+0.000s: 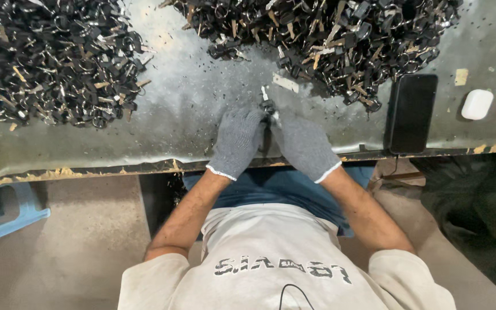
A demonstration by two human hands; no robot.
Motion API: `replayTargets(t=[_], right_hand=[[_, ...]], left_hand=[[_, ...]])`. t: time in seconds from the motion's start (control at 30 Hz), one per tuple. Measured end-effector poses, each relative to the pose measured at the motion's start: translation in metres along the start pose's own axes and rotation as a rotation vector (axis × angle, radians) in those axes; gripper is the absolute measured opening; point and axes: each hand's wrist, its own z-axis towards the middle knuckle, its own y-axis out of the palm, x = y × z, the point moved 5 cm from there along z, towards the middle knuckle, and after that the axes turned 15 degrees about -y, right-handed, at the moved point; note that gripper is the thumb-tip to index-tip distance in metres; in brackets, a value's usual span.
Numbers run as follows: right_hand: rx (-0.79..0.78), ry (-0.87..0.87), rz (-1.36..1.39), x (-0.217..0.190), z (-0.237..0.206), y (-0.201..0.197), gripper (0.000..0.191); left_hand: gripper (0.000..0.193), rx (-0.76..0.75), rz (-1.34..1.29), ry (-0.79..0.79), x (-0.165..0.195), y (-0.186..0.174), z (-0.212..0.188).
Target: The person sits at a workbench covered with a large pile of small black metal parts and sorts through them by hand, picking up individual pieces, handling them, and setting or tossing them aside into different areas of the table.
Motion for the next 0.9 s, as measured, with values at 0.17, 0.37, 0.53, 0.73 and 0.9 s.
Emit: replayTargets(t=[0.17, 0.37, 0.53, 0.73, 0.9], right_hand=[[0.119, -0.17, -0.276, -0.017, -0.011, -0.005, 0.036], [-0.081, 0.057, -0.139, -0.008, -0.012, 0.036, 0.027], [-0.007, -0.326, 0.178, 0.014, 0.008, 0.015, 0.03], [-0.039, -0.039, 0.025, 0.007, -0.014, 0.017, 0.039], [0.041, -0.117, -0.263, -0.012, -0.024, 0.004, 0.043]], left_hand=[[0.04, -0.032, -0.115, -0.13, -0.004, 0.0, -0.001], [0.038, -0.033, -0.064, 0.005, 0.0, 0.009, -0.007], [0.043, -0.019, -0.085, -0.091, 0.002, -0.003, -0.003], [0.021, 0.121, 0.075, -0.049, 0.009, -0.008, -0.013], [0.018, 0.134, 0.179, -0.092, 0.003, -0.003, -0.015]])
